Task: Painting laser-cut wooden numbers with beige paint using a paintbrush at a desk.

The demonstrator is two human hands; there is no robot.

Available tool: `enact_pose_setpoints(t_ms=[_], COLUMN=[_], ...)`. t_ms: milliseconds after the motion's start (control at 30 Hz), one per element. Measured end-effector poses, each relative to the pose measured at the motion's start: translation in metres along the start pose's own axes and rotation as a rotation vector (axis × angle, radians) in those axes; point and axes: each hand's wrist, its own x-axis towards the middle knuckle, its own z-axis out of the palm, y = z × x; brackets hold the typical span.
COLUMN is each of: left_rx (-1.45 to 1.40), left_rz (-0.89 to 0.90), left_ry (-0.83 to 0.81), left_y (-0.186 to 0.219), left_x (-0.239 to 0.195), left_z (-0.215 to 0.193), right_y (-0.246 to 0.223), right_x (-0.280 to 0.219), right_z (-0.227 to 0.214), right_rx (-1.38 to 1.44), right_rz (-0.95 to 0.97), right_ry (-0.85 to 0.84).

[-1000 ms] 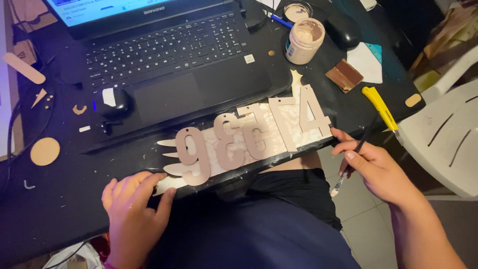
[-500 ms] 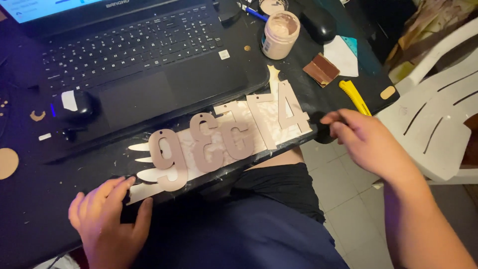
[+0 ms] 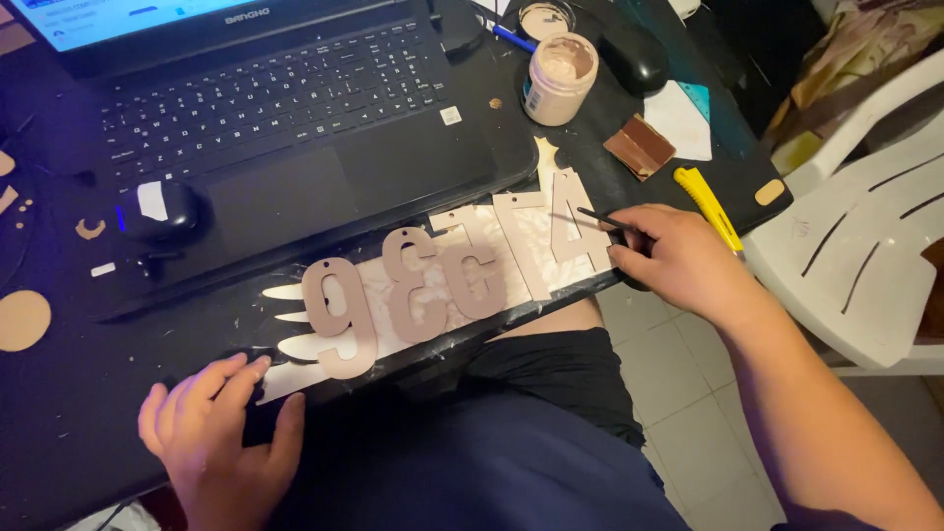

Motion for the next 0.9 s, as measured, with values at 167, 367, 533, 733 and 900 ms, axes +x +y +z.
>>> enact_pose_setpoints(t_ms=[167, 367, 533, 733, 900], left_rx=[-0.018, -0.376, -1.060, -1.700, -1.567], left_rz=[0.007, 0.186, -0.043, 0.078, 0.019], left_ry=[0.012, 0.065, -0.394, -0.667, -0.751], left_y=[0.001, 0.052, 0.126, 0.169, 0.167], left_x=[-0.002, 0.003, 0.026, 0.062, 0.067], left_z=[-0.001, -0.026, -0.052, -0.075, -0.102], right_y=[-0.003, -0.008, -0.057, -0.116, -0.137], right_x=[-0.004, -0.042, -0.088, -0.113, -0.132], right_z=[0.002, -0.013, -0.031, -0.028, -0.038], right_rx=[0.049, -0.099, 0.027, 0.087, 0.086], right_rz=[-0.057, -0.604, -0.882, -0.904, -0.802], right_ry=[0.058, 0.324, 0.482, 0.498, 0.546])
